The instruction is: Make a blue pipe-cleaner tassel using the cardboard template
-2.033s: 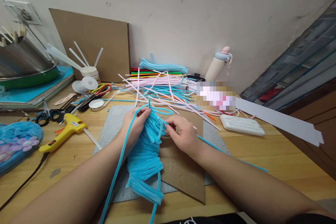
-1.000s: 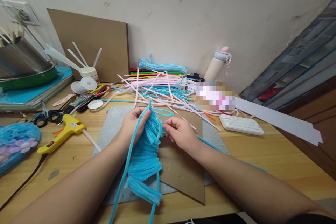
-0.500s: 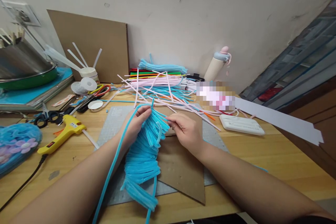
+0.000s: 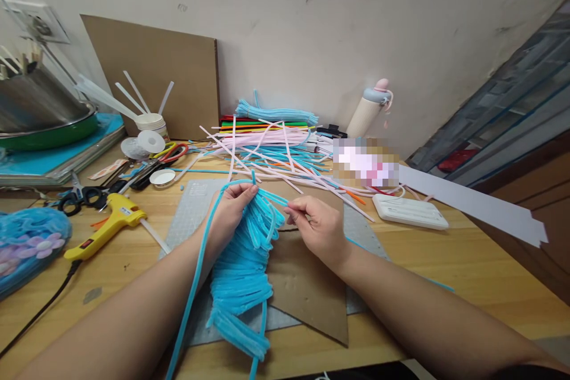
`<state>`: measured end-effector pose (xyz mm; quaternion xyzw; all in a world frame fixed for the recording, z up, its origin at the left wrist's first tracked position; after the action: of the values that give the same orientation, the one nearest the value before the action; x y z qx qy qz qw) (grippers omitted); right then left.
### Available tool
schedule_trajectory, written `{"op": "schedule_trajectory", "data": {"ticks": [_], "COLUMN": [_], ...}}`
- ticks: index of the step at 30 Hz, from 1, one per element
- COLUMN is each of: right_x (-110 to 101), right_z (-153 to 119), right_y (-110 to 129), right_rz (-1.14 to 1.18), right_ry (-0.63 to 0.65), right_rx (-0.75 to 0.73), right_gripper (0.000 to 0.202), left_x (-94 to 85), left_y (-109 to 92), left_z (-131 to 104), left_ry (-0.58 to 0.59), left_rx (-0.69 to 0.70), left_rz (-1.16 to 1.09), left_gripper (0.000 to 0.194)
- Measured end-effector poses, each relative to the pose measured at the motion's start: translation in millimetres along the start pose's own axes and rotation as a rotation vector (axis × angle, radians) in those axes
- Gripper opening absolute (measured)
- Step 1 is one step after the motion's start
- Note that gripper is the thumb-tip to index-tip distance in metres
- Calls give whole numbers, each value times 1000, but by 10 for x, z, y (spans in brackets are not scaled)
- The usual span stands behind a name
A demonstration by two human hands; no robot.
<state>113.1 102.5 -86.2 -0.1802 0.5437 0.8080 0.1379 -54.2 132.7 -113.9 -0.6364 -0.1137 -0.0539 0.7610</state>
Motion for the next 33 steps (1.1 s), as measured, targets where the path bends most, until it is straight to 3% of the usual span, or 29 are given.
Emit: {"op": "schedule_trajectory", "data": {"ticks": [5,7,12,15,18,26,33], "right_x": [304,350,218,118,123,139,196], "right_z": [-46,-47,34,86,113,113,8], "right_y": [-180,-214,-189,-124,-99,-73,71], "right_rz": [401,443,146,-152,-341,-678,-757], "right_ry": [246,265,220,151,164,244,273], "right_rx": [434,497,367,221,139,154,144], "right_gripper": [21,23,13,23,24,27,24], "left_x": [-114,-146,-134,-127,-133,-87,-112], "left_y": [-41,-92,-204,-206,-180,-264,-266], "left_z": [32,37,5,-6,0,-22,-49], "left_ry": [-81,-83,-45,-34,-31,-33,-79], "left_rx": [124,207,333,346,350,361,391], "left_rz": [198,341,522,523,521,540,548], "left_gripper": [27,25,20,20,20,20,20]}}
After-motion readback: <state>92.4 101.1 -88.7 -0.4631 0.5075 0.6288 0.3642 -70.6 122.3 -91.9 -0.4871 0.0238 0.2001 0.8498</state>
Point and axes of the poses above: each hand's wrist, its own z-axis towards the middle knuckle, its own x-axis out of the palm, y = z × x, the point moved 7 cm from there along z, towards the middle knuckle, and after that the axes turned 14 degrees about x, right-handed, at the moved point
